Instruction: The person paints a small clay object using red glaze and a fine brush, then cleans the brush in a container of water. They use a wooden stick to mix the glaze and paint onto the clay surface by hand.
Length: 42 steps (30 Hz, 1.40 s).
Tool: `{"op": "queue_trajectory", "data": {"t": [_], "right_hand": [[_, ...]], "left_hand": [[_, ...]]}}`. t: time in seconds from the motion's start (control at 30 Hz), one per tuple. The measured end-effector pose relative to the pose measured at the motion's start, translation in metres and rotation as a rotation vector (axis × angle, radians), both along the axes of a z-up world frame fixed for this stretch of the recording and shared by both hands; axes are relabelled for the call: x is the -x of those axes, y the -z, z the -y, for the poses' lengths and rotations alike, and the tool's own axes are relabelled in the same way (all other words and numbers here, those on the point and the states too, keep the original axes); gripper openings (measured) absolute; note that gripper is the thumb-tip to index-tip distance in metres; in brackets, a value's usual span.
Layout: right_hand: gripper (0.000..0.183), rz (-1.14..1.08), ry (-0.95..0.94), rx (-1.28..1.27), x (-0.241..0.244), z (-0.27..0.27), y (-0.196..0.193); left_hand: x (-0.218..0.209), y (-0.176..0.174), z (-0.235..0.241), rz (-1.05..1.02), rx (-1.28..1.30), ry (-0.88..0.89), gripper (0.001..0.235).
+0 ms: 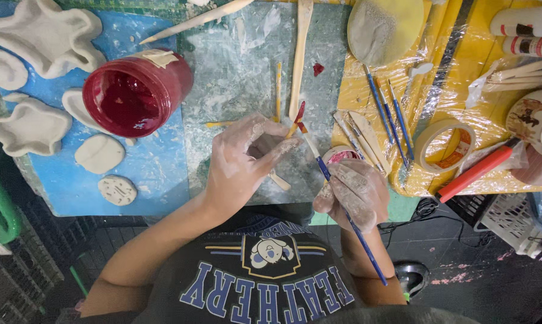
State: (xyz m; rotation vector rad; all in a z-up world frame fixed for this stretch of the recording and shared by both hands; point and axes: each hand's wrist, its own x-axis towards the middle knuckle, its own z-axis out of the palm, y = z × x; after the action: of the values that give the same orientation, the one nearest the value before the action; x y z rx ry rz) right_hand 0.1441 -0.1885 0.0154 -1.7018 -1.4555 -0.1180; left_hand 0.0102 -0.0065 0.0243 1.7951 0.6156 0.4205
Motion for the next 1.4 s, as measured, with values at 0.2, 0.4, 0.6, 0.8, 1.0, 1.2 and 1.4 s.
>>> {"op": "queue_trajectory", "data": {"t": [0.2, 0.4, 0.6, 0.8, 1.0, 1.2, 1.4], "right_hand": [[0.038, -0.022, 0.033, 0.036, 0.000, 0.000, -0.003], [0.044, -0.160, 0.048, -0.006, -0.004, -0.003, -0.003], [0.037, -0.278, 0.139, 0.082, -0.007, 0.001, -0.010], [0.035, -0.313, 0.155, -0.041, -0.013, -0.004, -0.001], [0.033, -0.152, 0.027, -0.022, -0.008, 0.001, -0.013], [0.041, -0.046, -0.040, -0.029, -0.002, -0.012, -0.012], [0.042, -0.017, -0.035, -0.023, -0.008, -0.014, -0.010]], "left_hand": [[0.000, 0.000, 0.003, -0.033, 0.149, -0.061, 0.021], [-0.001, 0.002, 0.004, -0.010, 0.211, -0.061, 0.024], [0.000, 0.002, 0.002, -0.029, 0.208, -0.034, 0.022], [-0.001, 0.000, 0.001, -0.009, 0.262, -0.016, 0.020], [-0.001, -0.003, 0.000, -0.036, 0.247, -0.030, 0.020], [0.001, -0.003, 0.001, -0.023, 0.201, -0.029, 0.020], [0.003, -0.004, 0.003, -0.036, 0.253, -0.037, 0.021]]}}
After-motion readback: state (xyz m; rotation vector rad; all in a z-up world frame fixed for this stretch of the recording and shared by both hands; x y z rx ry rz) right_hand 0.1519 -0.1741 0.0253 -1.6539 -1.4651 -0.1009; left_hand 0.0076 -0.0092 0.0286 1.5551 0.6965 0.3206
